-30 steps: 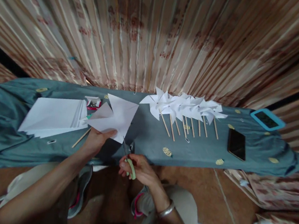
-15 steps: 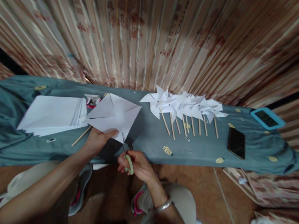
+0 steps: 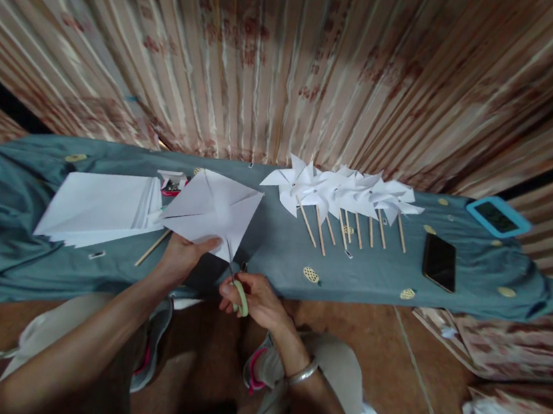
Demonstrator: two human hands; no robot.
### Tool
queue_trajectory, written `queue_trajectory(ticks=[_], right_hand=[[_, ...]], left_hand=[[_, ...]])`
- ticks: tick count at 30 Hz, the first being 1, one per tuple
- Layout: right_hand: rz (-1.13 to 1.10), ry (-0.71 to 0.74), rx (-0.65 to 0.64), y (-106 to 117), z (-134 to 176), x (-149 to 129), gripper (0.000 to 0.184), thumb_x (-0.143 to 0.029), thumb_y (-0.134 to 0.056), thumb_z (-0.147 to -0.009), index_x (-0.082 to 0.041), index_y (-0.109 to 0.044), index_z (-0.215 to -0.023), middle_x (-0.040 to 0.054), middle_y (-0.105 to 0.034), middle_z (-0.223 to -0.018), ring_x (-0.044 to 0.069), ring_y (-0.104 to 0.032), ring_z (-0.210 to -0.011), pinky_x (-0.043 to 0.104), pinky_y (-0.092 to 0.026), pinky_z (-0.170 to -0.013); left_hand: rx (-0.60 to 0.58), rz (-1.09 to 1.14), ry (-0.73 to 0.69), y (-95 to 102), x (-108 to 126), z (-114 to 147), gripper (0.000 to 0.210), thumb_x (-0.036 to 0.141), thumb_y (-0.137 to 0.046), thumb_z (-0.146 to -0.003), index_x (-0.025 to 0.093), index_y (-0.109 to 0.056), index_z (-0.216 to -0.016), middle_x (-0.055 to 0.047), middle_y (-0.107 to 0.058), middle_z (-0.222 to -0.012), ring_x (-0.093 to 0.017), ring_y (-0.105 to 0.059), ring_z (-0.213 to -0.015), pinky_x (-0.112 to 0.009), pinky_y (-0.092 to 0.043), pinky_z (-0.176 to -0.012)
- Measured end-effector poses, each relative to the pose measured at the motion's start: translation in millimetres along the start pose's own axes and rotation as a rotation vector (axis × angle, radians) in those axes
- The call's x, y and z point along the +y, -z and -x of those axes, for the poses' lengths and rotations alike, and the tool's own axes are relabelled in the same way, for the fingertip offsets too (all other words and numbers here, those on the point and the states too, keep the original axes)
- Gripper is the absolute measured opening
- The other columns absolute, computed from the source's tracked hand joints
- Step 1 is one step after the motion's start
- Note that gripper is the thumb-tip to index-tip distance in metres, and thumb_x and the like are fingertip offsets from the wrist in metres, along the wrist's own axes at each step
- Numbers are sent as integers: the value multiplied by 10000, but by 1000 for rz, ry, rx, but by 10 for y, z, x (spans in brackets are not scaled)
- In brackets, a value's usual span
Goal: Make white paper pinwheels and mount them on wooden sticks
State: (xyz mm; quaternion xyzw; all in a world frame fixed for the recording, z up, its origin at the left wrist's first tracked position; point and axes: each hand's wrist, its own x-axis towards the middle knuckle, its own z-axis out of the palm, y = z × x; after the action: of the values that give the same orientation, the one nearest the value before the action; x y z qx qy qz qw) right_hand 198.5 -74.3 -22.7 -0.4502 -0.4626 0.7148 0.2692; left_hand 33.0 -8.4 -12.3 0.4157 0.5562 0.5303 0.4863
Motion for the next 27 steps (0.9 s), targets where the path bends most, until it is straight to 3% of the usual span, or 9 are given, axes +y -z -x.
queue_trajectory(ticks=[11, 27], right_hand=[[-19, 52, 17, -8, -18, 30, 527, -643, -706, -680, -144, -638, -834, 6, -654, -613, 77, -554, -491, 179, -374, -430], [-74, 22, 44, -48, -34, -13, 532, -606, -783, -596, -154, -628, -828, -20, -642, -592, 76, -553, -482, 199, -420, -472]], left_hand=[[7, 18, 19, 25, -5, -13, 381, 294, -778, -501, 148, -702, -844, -78, -734, -900, -223, -650, -817, -347, -503, -819], [-28, 9, 38, 39, 9, 13, 396, 280, -768, -512, 151, -691, -878, -70, -729, -897, -229, -653, -819, -348, -503, -816]])
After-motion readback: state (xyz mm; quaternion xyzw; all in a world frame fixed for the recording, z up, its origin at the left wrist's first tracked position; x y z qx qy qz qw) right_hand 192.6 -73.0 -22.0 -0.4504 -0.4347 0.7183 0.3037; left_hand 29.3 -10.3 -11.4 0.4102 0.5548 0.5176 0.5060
